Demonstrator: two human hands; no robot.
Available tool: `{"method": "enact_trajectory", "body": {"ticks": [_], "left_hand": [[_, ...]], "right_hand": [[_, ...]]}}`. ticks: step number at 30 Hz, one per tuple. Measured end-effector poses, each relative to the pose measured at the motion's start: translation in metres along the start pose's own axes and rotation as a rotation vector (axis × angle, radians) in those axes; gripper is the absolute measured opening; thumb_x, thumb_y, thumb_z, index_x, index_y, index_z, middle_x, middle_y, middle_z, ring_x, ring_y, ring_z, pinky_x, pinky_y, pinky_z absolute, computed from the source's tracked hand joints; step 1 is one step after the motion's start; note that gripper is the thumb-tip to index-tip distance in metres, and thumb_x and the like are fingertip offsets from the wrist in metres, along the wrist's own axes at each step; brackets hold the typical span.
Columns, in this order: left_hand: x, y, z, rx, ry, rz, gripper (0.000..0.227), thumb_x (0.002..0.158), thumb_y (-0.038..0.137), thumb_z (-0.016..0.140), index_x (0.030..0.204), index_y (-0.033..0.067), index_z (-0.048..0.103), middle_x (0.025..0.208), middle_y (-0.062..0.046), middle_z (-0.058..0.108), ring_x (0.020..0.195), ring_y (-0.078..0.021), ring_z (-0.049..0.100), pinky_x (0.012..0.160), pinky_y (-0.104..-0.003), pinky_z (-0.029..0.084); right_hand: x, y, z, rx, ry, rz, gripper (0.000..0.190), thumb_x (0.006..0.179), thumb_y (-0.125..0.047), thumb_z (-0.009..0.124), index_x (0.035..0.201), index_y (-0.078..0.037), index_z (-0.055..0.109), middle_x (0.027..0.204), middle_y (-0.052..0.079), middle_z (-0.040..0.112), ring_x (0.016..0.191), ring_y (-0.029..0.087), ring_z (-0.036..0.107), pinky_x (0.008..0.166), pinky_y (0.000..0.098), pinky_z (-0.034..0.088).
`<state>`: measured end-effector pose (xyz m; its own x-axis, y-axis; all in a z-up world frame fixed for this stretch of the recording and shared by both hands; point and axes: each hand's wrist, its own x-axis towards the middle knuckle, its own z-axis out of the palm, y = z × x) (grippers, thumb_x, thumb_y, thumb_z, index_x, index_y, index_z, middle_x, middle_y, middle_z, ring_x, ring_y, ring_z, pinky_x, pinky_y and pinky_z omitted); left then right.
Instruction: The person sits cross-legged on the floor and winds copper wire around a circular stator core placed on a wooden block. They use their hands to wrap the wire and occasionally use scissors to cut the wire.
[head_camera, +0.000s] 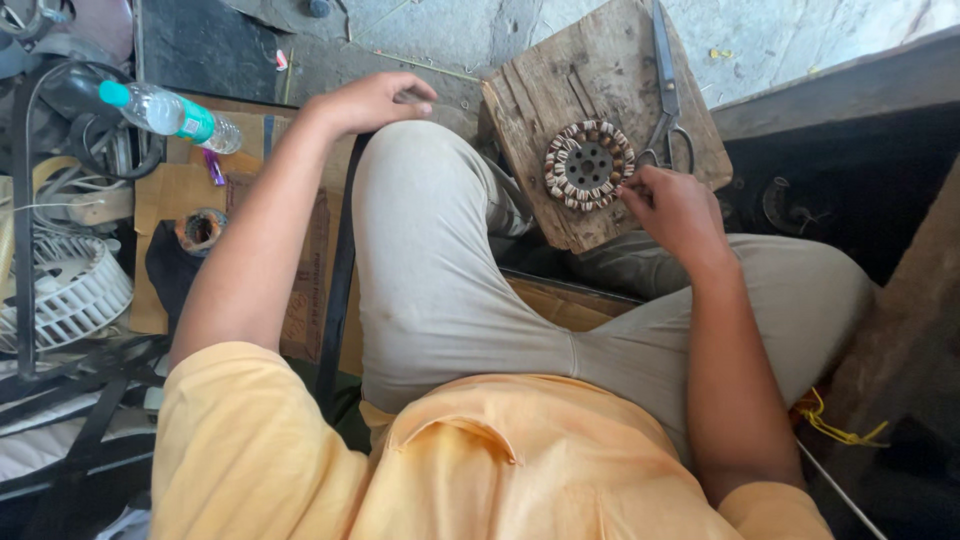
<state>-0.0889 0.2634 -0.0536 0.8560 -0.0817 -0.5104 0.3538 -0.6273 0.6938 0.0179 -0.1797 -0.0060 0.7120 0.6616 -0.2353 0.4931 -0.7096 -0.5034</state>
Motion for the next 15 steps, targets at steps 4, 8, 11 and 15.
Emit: {"method": "enact_trajectory", "body": {"ticks": [4, 8, 11, 15], "left_hand": [[0.022, -0.027, 0.004, -0.024, 0.072, -0.166, 0.046, 0.097, 0.043, 0.063, 0.131, 0.0122, 0.065, 0.128, -0.009, 0.066, 0.107, -0.0242, 0.067, 0.09, -0.042, 0.055], [0.049, -0.073, 0.01, -0.196, 0.006, -0.234, 0.043, 0.1, 0.046, 0.061, 0.127, 0.0127, 0.067, 0.119, -0.01, 0.071, 0.109, -0.0188, 0.065, 0.091, -0.043, 0.054], [0.076, -0.113, 0.023, -0.212, -0.022, -0.248, 0.044, 0.101, 0.046, 0.061, 0.126, 0.0105, 0.066, 0.118, -0.012, 0.073, 0.109, -0.0234, 0.067, 0.094, -0.042, 0.055], [0.121, -0.17, 0.051, -0.108, -0.08, -0.154, 0.044, 0.101, 0.044, 0.063, 0.126, 0.0081, 0.067, 0.128, -0.012, 0.07, 0.118, -0.0259, 0.066, 0.101, -0.039, 0.05]], "right_hand": [[-0.003, -0.005, -0.004, 0.005, -0.014, 0.052, 0.023, 0.096, -0.032, 0.075, 0.099, -0.009, 0.074, 0.082, 0.015, 0.07, 0.075, 0.035, 0.067, 0.064, 0.0461, 0.051], [-0.002, -0.009, -0.012, 0.021, -0.014, 0.083, 0.023, 0.097, -0.028, 0.076, 0.098, -0.006, 0.073, 0.084, 0.015, 0.071, 0.069, 0.03, 0.066, 0.061, 0.0413, 0.049], [0.002, -0.011, -0.023, 0.172, -0.006, 0.154, 0.022, 0.099, -0.023, 0.074, 0.105, -0.003, 0.071, 0.082, 0.014, 0.069, 0.061, 0.022, 0.065, 0.06, 0.0349, 0.049], [0.01, -0.007, -0.037, 0.178, 0.064, 0.237, 0.019, 0.108, -0.018, 0.075, 0.105, 0.001, 0.072, 0.073, 0.012, 0.064, 0.061, 0.013, 0.057, 0.058, 0.0272, 0.045]]}}
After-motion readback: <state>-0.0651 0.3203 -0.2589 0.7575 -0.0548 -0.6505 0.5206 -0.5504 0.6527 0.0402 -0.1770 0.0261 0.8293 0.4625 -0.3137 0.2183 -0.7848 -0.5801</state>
